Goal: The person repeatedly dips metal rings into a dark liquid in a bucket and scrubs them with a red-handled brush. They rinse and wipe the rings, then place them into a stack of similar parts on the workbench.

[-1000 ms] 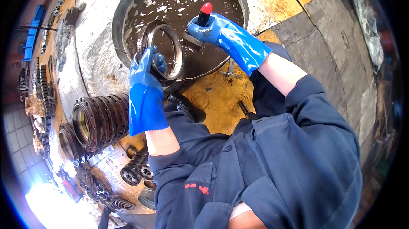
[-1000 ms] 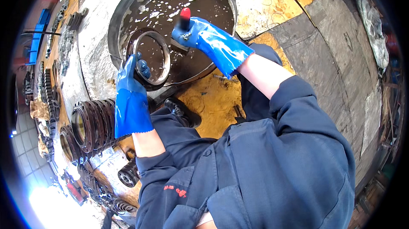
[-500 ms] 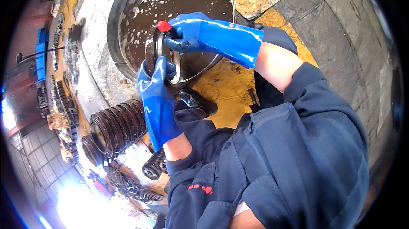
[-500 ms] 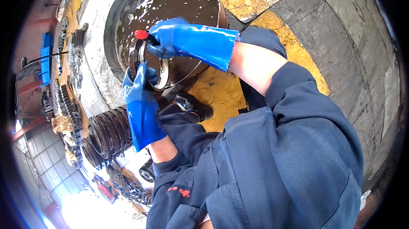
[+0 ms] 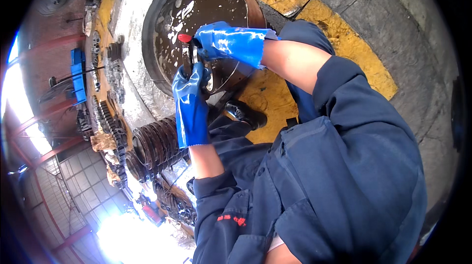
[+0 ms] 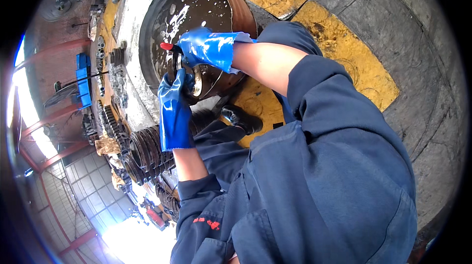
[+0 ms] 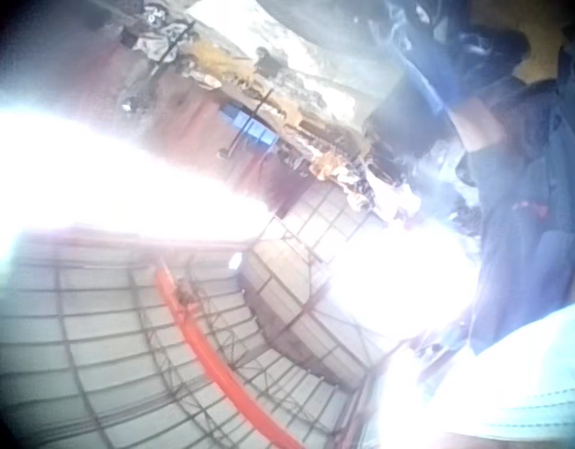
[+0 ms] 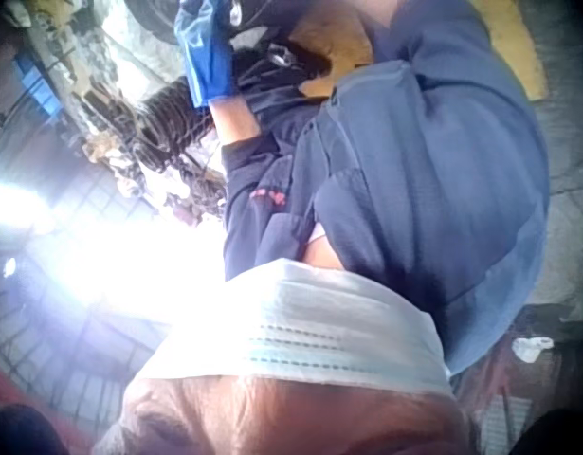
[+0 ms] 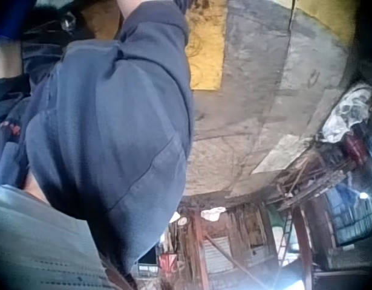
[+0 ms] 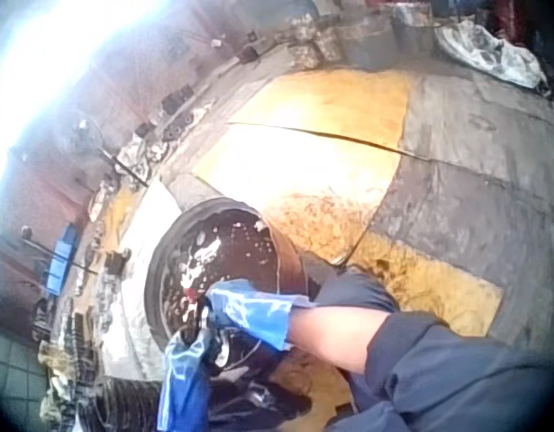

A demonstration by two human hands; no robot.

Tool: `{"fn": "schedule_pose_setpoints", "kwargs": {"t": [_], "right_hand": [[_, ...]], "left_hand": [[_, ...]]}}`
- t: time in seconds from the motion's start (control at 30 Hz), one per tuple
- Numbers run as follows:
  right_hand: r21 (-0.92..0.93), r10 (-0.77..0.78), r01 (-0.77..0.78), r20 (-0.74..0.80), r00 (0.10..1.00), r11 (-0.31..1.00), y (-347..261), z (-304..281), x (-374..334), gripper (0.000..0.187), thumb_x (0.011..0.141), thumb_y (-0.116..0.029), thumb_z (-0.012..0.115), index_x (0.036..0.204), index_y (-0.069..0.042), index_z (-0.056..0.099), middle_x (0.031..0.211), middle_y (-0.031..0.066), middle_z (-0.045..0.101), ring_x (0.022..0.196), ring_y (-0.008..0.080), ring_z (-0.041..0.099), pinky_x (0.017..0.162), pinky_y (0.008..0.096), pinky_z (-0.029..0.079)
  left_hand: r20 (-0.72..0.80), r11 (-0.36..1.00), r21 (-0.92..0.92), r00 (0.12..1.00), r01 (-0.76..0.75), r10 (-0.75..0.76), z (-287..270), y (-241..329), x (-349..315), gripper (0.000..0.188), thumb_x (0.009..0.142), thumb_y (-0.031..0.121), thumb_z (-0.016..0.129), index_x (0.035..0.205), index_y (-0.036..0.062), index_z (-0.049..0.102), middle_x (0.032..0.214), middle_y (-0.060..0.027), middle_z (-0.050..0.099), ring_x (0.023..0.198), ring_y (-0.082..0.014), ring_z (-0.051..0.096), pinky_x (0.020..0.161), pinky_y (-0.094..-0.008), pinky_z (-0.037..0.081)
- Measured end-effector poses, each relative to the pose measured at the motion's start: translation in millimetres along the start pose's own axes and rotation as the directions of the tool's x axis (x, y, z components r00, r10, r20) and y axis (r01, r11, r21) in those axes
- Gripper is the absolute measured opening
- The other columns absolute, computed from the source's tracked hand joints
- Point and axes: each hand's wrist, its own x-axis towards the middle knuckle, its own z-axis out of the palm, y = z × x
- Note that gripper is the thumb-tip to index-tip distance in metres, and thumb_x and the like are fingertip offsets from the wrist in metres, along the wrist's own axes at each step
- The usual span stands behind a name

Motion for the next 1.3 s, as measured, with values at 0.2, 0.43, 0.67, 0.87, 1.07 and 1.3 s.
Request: {"fn": "schedule_pose_setpoints", "kwargs": {"t": [0.2, 0.43, 0.67, 0.87, 1.07, 1.3], "right_hand": [[0.002, 0.01, -0.01, 0.007, 1.0, 1.0, 10, 1, 1, 0.04, 0.074, -0.042, 0.086, 0.105, -0.016, 0.082, 0.094, 0.0121, 0.079, 0.086, 0.0338, 0.077, 0.077, 0.0446, 0.06], [0.049, 0.058, -0.057, -0.02, 0.998, 0.997, -1, -7, -24, 0.027, 0.085, -0.034, 0.075, 0.101, -0.013, 0.082, 0.092, 0.0141, 0.079, 0.088, 0.0357, 0.076, 0.077, 0.0446, 0.06], [0.047, 0.044, -0.043, -0.02, 0.999, 0.998, 6, 0, -16, 0.031, 0.084, -0.036, 0.077, 0.103, -0.011, 0.082, 0.091, 0.0153, 0.078, 0.087, 0.0365, 0.076, 0.076, 0.0452, 0.06], [0.17, 0.039, -0.024, -0.09, 0.995, 0.985, 12, 14, -10, 0.034, 0.082, -0.035, 0.079, 0.104, -0.01, 0.081, 0.096, 0.0179, 0.077, 0.091, 0.0384, 0.075, 0.078, 0.0459, 0.059], [0.23, 0.105, -0.08, -0.1, 0.989, 0.97, 1, 20, -4, 0.042, 0.08, -0.039, 0.082, 0.111, -0.011, 0.082, 0.105, 0.0164, 0.079, 0.095, 0.0366, 0.077, 0.082, 0.0437, 0.061], [0.182, 0.131, -0.126, -0.017, 0.991, 0.975, -14, 31, 7, 0.04, 0.08, -0.038, 0.082, 0.109, -0.012, 0.082, 0.102, 0.0148, 0.08, 0.092, 0.036, 0.077, 0.079, 0.0432, 0.061]], "left_hand": [[0.031, 0.998, 0.05, 0.999, -0.036, 0.035, 17, 11, -19, 0.019, 0.1, 0.024, 0.075, 0.106, 0.0057, 0.072, 0.085, 0.0011, 0.069, 0.067, -0.0068, 0.054, 0.059, -0.0247, 0.039], [0.094, 0.987, 0.154, 0.994, 0.034, -0.049, 7, 15, -12, 0.021, 0.1, 0.019, 0.075, 0.112, 0.0023, 0.072, 0.089, -0.0024, 0.072, 0.073, -0.0111, 0.062, 0.068, -0.0271, 0.046], [0.149, 1.0, 0.02, 0.989, 0.016, -0.019, 0, -1, 12, 0.022, 0.093, 0.015, 0.077, 0.108, -0.0004, 0.073, 0.089, -0.0053, 0.072, 0.077, -0.0133, 0.065, 0.074, -0.0279, 0.05], [0.164, 0.993, 0.112, 0.985, 0.026, -0.044, -3, 22, 6, 0.022, 0.091, 0.014, 0.077, 0.107, -0.0013, 0.073, 0.089, -0.0064, 0.074, 0.077, -0.0142, 0.066, 0.074, -0.0287, 0.051], [0.141, 0.974, 0.207, 0.983, 0.088, -0.118, -15, 31, 11, 0.026, 0.09, 0.008, 0.076, 0.112, -0.0043, 0.071, 0.092, -0.0063, 0.072, 0.08, -0.017, 0.067, 0.078, -0.0312, 0.051], [0.082, 0.982, 0.17, 0.992, 0.078, -0.093, -25, 18, 9, 0.022, 0.09, 0.015, 0.078, 0.104, -0.0008, 0.073, 0.081, -0.0051, 0.07, 0.066, -0.0142, 0.063, 0.062, -0.0283, 0.048]]}}
